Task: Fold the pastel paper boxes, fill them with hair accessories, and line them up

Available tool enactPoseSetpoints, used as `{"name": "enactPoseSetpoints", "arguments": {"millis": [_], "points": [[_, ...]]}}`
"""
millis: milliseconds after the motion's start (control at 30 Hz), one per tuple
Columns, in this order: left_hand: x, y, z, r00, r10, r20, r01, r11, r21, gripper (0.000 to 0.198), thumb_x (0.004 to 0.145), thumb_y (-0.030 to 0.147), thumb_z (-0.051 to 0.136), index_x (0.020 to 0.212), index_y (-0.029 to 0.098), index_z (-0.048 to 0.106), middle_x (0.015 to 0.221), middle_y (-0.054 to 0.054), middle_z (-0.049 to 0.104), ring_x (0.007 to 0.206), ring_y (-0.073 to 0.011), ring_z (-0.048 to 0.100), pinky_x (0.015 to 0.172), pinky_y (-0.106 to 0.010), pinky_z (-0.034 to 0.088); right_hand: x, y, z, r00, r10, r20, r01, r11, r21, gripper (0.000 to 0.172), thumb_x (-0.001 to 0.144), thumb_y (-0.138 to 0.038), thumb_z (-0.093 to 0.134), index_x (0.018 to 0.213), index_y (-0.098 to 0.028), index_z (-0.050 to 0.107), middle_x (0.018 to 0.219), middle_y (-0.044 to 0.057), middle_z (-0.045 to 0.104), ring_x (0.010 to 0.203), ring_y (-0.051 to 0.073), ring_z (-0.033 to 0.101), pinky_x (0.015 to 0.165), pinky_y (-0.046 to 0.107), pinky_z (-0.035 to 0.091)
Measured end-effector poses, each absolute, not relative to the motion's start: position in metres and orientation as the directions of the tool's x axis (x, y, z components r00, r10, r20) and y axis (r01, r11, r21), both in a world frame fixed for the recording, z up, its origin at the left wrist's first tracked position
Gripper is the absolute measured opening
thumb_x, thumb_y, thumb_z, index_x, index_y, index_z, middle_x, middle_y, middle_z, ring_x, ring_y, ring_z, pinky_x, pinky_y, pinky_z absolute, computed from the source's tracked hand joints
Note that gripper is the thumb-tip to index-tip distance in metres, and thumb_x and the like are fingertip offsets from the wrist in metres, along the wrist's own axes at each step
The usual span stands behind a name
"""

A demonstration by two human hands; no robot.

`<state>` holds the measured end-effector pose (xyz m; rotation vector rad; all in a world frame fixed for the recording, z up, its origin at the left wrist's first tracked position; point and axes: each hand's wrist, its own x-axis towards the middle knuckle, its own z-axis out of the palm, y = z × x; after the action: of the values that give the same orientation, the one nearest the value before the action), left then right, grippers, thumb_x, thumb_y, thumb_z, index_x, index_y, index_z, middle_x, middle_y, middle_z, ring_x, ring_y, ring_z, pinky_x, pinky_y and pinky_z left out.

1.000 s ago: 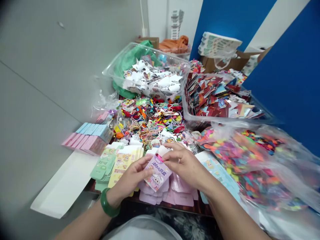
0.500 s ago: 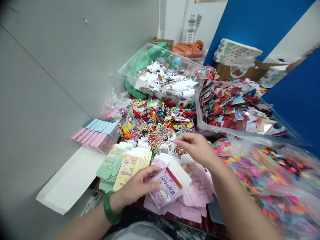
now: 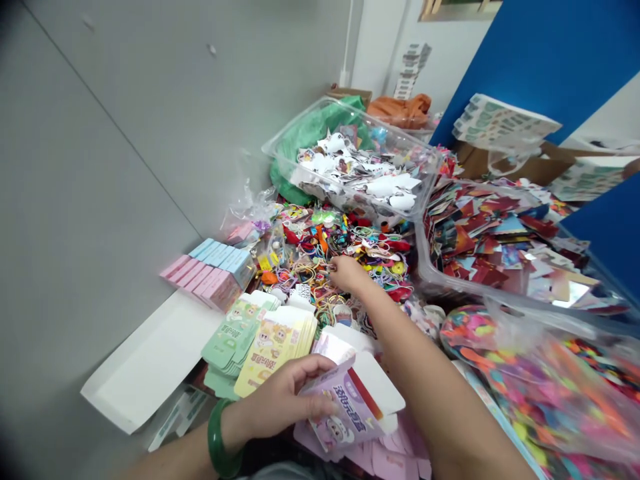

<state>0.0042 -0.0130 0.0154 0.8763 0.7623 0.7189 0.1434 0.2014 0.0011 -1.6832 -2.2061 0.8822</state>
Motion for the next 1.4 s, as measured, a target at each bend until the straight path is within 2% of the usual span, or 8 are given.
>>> {"name": "enactPoseSetpoints", "arguments": {"millis": [200,333,567,833,1067,1167,1300,1400], "points": [[-0.002,-0.01,0.005,0.404,0.853,-0.33,-0.29,0.461,0.838,0.046,0.07,0.037,0.08,0.11,0.019,0.063,0.107,-0.007,0.067,0.092,-0.0195,0.062,0.072,-0.027,0.048,0.185,0.21,0.021,-0.257,0.941,-0.22,0.579,-0.032,-0.814,0.021,0.073,-0.036,0.063,0.066,-0.017,0.058,0.058,0.0,0.054,0.055,0.013,0.047,0.055,0.027,0.038],[0.0,-0.004,0.004,0.298,0.907,-0.296,-0.367,0.396,0.842,0.045,0.071,0.038,0.08,0.107,0.017,0.063,0.108,-0.008,0.068,0.098,-0.0206,0.062,0.083,-0.03,0.048,0.196,0.201,0.045,-0.275,0.934,-0.227,0.401,-0.103,-0.91,0.031,0.064,-0.047,0.069,0.067,-0.018,0.06,0.06,0.0,0.053,0.056,0.012,0.049,0.054,0.026,0.041],[-0.001,0.003,0.014,0.205,0.938,-0.278,-0.365,0.337,0.868,0.045,0.073,0.041,0.078,0.108,0.018,0.062,0.111,-0.009,0.068,0.102,-0.0235,0.062,0.083,-0.032,0.05,0.206,0.147,0.11,-0.403,0.878,-0.258,0.142,-0.218,-0.965,0.025,0.063,-0.037,0.077,0.078,-0.017,0.07,0.06,0.001,0.055,0.051,0.01,0.046,0.045,0.023,0.034],[0.006,-0.007,0.012,0.229,0.942,-0.245,-0.288,0.307,0.907,0.043,0.077,0.036,0.073,0.116,0.021,0.059,0.11,-0.007,0.064,0.082,-0.0166,0.061,0.055,-0.021,0.049,0.203,0.077,0.122,-0.597,0.747,-0.291,0.508,0.072,-0.858,0.027,0.084,-0.046,0.061,0.088,-0.021,0.068,0.068,0.002,0.064,0.057,0.014,0.055,0.05,0.025,0.041],[0.018,-0.013,0.014,0.247,0.939,-0.237,-0.274,0.303,0.913,0.043,0.079,0.035,0.072,0.118,0.022,0.058,0.107,-0.006,0.063,0.08,-0.0157,0.061,0.056,-0.022,0.053,0.204,0.047,0.111,-0.574,0.819,-0.007,0.693,0.482,-0.536,0.021,0.089,-0.034,0.054,0.082,-0.023,0.07,0.082,0.006,0.067,0.073,0.019,0.06,0.065,0.03,0.044],[0.022,-0.015,0.018,0.246,0.939,-0.242,-0.287,0.309,0.907,0.045,0.078,0.034,0.072,0.118,0.022,0.056,0.107,-0.006,0.062,0.082,-0.0173,0.062,0.057,-0.023,0.055,0.207,0.037,0.107,-0.483,0.873,0.07,0.715,0.439,-0.544,0.014,0.086,-0.028,0.056,0.092,-0.024,0.068,0.088,0.005,0.068,0.074,0.019,0.061,0.065,0.031,0.045],[0.026,-0.019,0.019,0.262,0.945,-0.194,-0.298,0.27,0.916,0.038,0.081,0.031,0.07,0.114,0.022,0.054,0.111,-0.006,0.062,0.089,-0.0188,0.063,0.061,-0.024,0.056,0.217,0.026,0.109,-0.404,0.899,0.169,0.674,0.418,-0.61,0.012,0.085,-0.03,0.057,0.083,-0.025,0.069,0.085,0.005,0.068,0.072,0.019,0.061,0.064,0.031,0.045],[0.029,-0.022,0.015,0.258,0.957,-0.133,-0.32,0.214,0.923,0.034,0.084,0.027,0.067,0.114,0.023,0.054,0.116,-0.005,0.06,0.1,-0.0211,0.06,0.068,-0.026,0.057,0.228,0.019,0.105,-0.2,0.965,0.171,0.584,0.257,-0.77,0.017,0.081,-0.041,0.065,0.082,-0.025,0.071,0.076,0.005,0.066,0.064,0.018,0.057,0.056,0.03,0.042]]}}
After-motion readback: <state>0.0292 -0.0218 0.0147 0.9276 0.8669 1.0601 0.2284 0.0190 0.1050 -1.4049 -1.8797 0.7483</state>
